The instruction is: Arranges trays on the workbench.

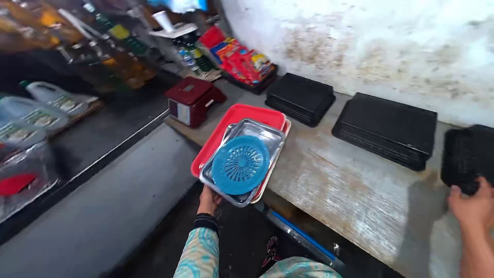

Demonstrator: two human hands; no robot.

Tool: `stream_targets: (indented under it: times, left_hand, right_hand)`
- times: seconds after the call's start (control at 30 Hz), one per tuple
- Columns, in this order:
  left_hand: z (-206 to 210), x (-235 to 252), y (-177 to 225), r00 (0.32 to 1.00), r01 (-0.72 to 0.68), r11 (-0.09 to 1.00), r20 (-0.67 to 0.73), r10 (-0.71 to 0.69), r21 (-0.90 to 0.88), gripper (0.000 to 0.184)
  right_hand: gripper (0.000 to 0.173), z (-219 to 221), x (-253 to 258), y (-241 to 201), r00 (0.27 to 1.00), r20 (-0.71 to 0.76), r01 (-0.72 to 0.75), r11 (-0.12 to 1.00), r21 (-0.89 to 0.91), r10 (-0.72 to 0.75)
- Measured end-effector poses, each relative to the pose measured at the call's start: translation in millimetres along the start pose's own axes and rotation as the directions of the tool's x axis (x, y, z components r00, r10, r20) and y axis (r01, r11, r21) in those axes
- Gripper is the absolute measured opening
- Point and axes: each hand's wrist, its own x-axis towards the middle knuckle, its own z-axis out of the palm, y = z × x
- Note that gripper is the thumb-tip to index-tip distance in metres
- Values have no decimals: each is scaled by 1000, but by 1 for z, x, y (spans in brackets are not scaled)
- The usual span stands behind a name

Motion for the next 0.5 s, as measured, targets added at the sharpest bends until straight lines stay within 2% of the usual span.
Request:
stream_targets:
  times: [0.07, 0.13, 0.2, 0.27, 0.33, 0.4, 0.5]
  left_hand:
    - [-7, 15, -2, 992, -74, 996, -102, 78, 46, 53]
    - [-14, 21, 1, 959, -187, 974, -190, 209, 130, 57]
    - [-20, 20, 10, 884, -329, 911, -257, 390, 249, 55]
    - [-24, 12, 24, 773, -468, 796, -258, 580, 385, 47]
    - [-25, 7, 40, 715, -557, 700, -171, 678, 446, 44]
    - [-26, 9, 55, 732, -598, 634, 11, 681, 490, 49]
    - [-24, 23, 75, 796, -591, 538, 327, 509, 601, 60]
  right_hand:
    - [52, 27, -61, -24, 991, 134, -1, 982, 190, -25]
    - [40, 72, -125, -52, 944, 327, -107, 902, 417, -39]
    - [35, 110, -182, -106, 849, 525, -288, 790, 541, -50]
    - [34, 132, -226, -174, 739, 665, -378, 748, 545, -111]
    - [43, 146, -257, -236, 647, 730, -372, 744, 555, -221]
    - [56, 157, -278, -288, 590, 753, -350, 748, 564, -292]
    - [65, 169, -293, -350, 582, 754, -334, 756, 564, -305]
